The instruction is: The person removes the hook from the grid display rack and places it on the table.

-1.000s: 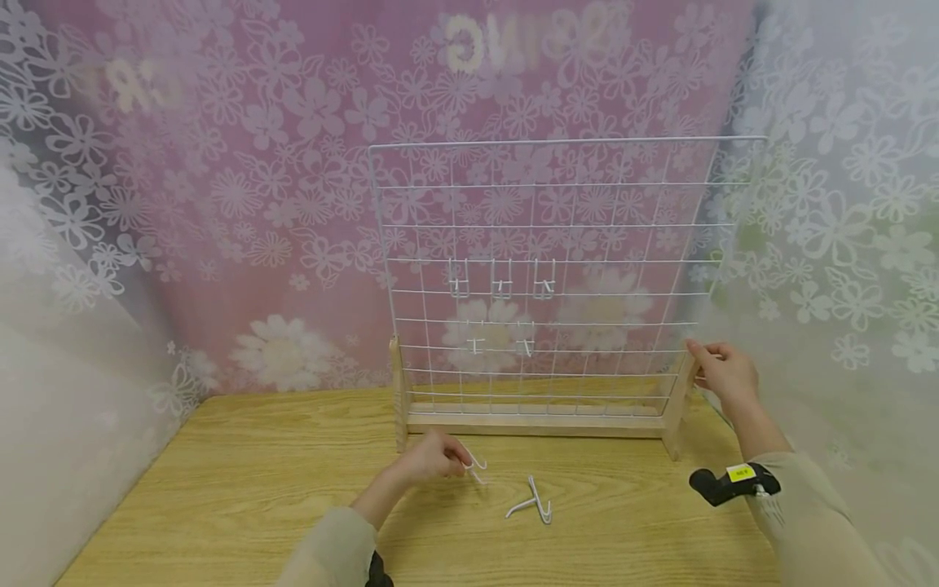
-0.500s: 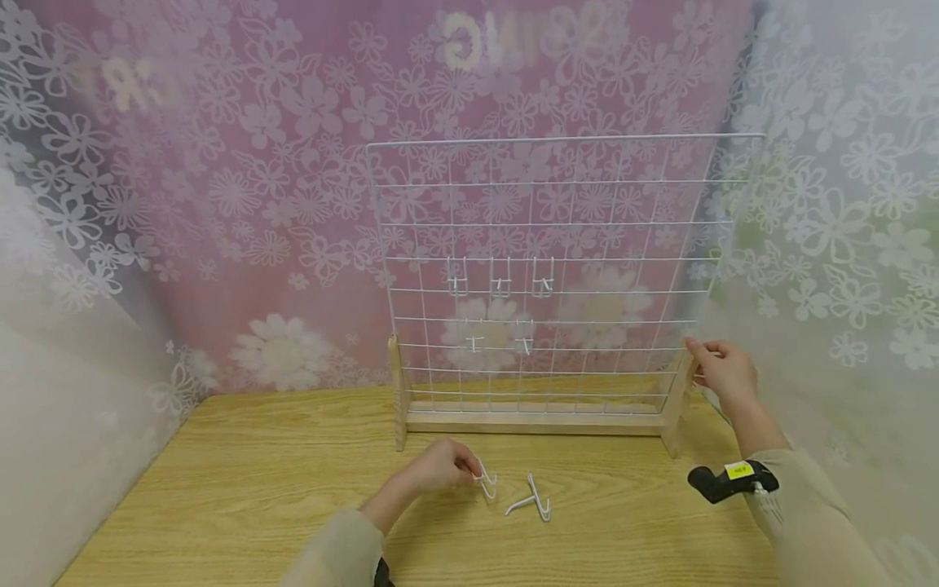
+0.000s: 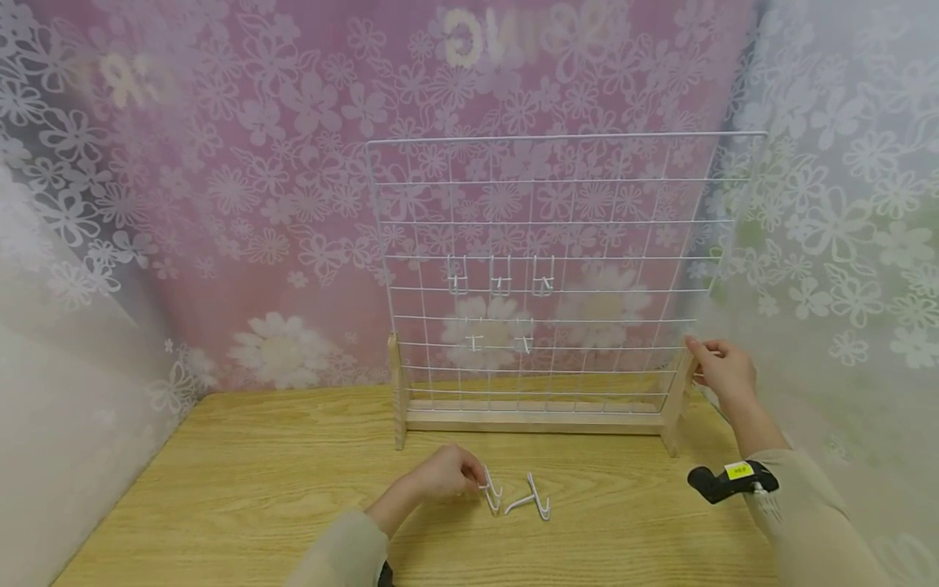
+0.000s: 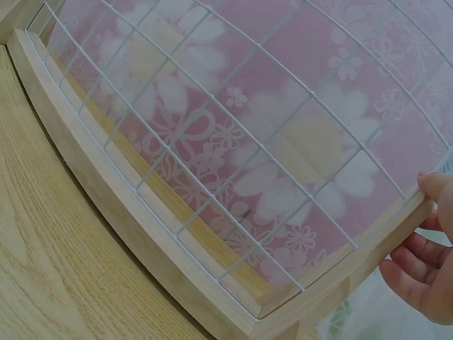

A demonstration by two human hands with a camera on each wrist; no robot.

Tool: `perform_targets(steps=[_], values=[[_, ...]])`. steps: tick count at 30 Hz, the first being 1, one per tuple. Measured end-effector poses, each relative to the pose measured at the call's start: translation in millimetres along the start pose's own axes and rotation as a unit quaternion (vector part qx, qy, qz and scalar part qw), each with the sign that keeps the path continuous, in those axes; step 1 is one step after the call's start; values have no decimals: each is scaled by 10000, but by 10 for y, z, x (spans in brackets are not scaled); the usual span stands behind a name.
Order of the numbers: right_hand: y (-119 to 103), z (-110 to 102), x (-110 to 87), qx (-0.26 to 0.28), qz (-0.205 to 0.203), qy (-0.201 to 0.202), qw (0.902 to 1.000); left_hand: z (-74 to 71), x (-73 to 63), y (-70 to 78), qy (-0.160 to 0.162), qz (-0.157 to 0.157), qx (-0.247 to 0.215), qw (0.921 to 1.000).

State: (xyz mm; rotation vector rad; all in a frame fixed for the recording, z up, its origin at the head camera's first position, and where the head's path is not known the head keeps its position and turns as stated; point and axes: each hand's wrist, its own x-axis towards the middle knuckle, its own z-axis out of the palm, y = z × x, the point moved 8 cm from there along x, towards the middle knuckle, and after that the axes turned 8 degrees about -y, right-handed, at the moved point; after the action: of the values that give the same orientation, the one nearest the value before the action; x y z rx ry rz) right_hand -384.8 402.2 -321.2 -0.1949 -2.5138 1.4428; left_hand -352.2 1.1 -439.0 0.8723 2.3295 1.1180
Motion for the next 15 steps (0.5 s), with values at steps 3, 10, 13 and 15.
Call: perform_targets(steps=[3, 10, 13, 15], values=[[-11, -3, -10, 6, -28, 13, 10000, 14, 4, 6, -56, 9, 120, 9999], [-18, -5, -21, 18, -24, 39, 10000, 40, -4, 28, -181, 13, 105, 9998], [-21, -1, -22, -11, -18, 37, 10000, 51, -3, 32, -181, 49, 156, 9997], [-22, 2, -22, -43, -10, 31, 10000, 59, -2, 26, -172, 43, 192, 9997]])
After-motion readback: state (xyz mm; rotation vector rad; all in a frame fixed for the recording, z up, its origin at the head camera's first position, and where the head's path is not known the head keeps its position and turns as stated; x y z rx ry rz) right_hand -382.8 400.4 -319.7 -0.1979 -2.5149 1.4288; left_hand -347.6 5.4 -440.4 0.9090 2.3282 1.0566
